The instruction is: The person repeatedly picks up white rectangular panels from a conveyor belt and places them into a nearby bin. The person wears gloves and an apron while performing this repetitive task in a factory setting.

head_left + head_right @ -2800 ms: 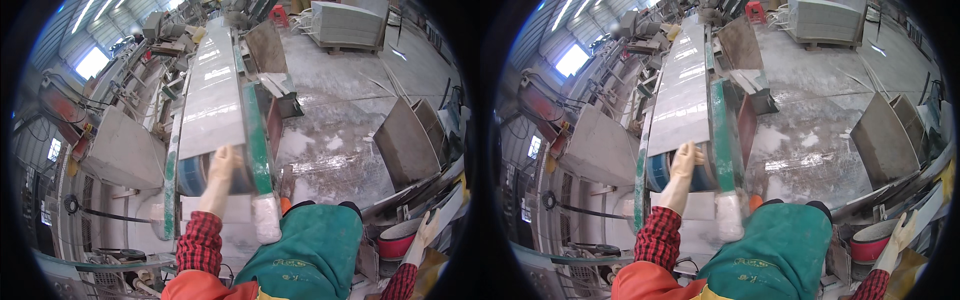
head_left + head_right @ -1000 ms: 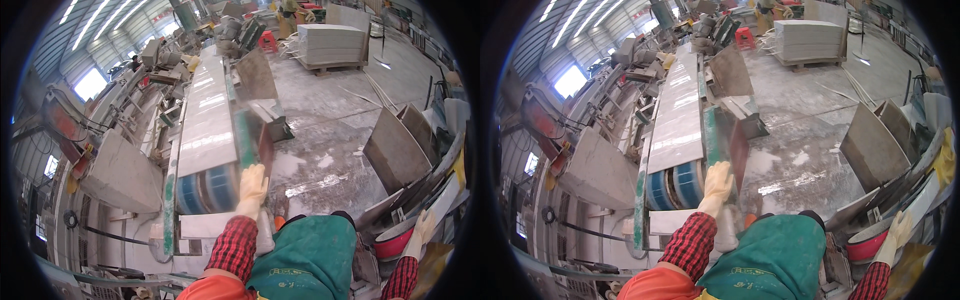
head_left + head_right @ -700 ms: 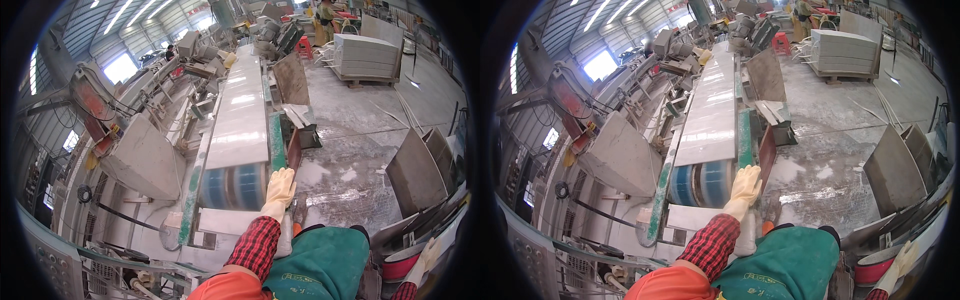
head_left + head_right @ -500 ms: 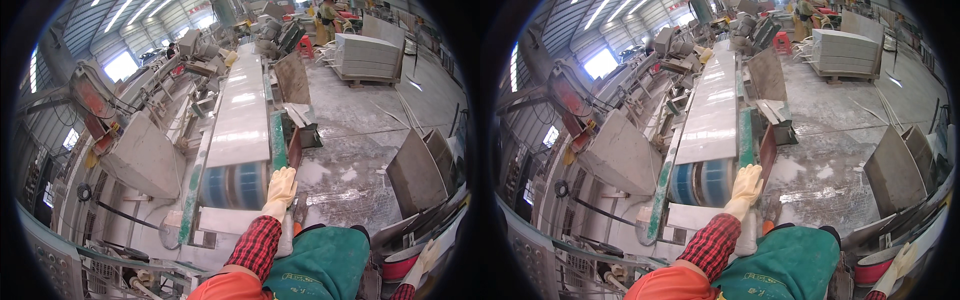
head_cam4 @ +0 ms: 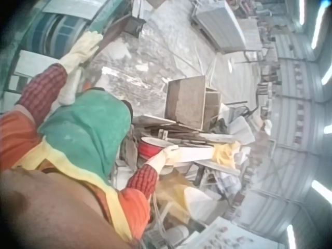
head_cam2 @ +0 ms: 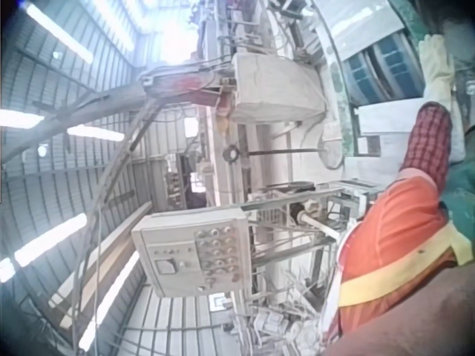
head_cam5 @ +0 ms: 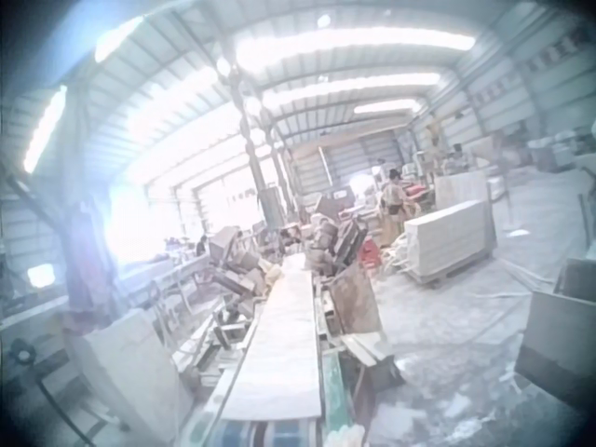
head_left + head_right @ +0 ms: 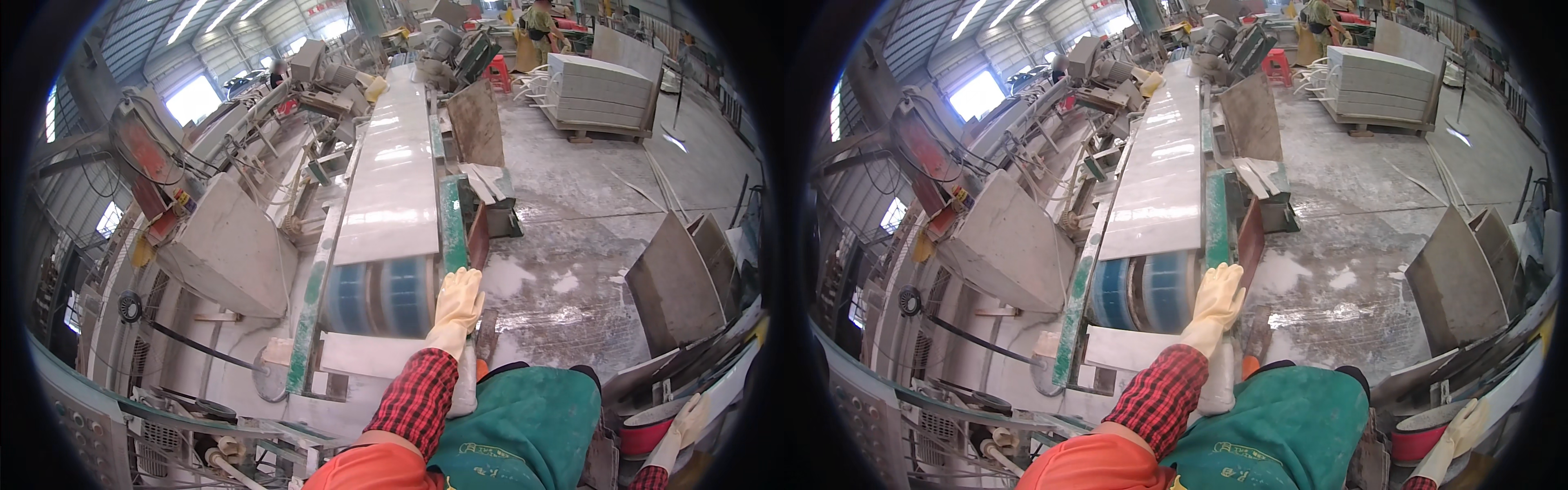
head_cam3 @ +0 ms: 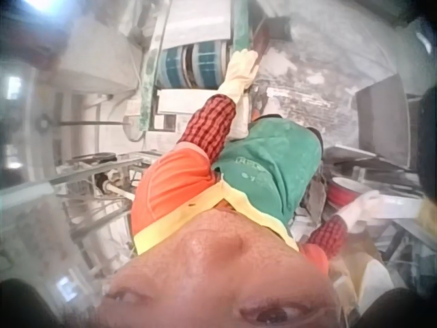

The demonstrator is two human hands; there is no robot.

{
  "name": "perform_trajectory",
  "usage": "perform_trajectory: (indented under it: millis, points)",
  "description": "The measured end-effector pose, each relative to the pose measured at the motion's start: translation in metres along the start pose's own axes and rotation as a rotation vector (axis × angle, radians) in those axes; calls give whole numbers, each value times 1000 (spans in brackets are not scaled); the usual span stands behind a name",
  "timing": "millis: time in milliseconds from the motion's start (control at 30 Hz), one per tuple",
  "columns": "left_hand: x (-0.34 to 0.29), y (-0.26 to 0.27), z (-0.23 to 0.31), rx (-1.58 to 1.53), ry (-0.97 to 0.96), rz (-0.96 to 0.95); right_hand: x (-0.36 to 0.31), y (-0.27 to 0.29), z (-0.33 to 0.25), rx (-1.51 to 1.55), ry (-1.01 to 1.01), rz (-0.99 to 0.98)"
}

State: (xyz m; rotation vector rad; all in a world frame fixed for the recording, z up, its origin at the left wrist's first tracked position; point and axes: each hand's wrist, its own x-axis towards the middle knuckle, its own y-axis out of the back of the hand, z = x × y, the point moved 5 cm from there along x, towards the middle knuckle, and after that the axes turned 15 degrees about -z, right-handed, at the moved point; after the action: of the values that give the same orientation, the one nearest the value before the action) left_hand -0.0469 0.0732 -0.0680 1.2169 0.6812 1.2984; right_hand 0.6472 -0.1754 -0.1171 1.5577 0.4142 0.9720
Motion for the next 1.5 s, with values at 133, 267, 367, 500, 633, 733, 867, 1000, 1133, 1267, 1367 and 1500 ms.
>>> perform_trajectory:
  millis: [133, 267, 367, 500, 633, 733, 867, 1000, 1133, 1267, 1367, 1500]
  points:
    - [0, 3, 0, -50, 69, -108, -4, 2, -3, 6, -11, -10]
    - [0, -3, -6, -45, 35, -79, -7, -4, -2, -3, 11, 18]
    - [-1, -2, -7, -58, 28, -60, -4, -7, 6, 30, 5, -69]
    - [0, 4, -3, -74, 40, -42, -1, 10, 2, 7, -137, -261]
    - [-4, 4, -11, -80, 4, 12, -2, 12, 2, 166, -390, -399]
    - [-5, 3, -11, -123, 8, 54, 3, -28, 49, 501, -252, -350]
    - [-1, -1, -8, -202, -37, 95, 31, -44, 90, 1067, -278, -381]
    - [-10, 15, -14, -118, 1, 34, 36, 52, 12, 1647, -577, -290]
    - [-8, 11, -11, -144, 4, 56, 35, 118, -41, 1795, -596, -161]
    - [6, 13, 27, -262, -25, 87, 31, 127, -119, 1678, -316, -359]
    - [31, -41, 71, -979, -69, -170, 35, 163, -223, 1750, -12, -794]
    - [26, 19, 149, -2022, 215, -498, 21, 215, -350, 1598, 333, -1164]
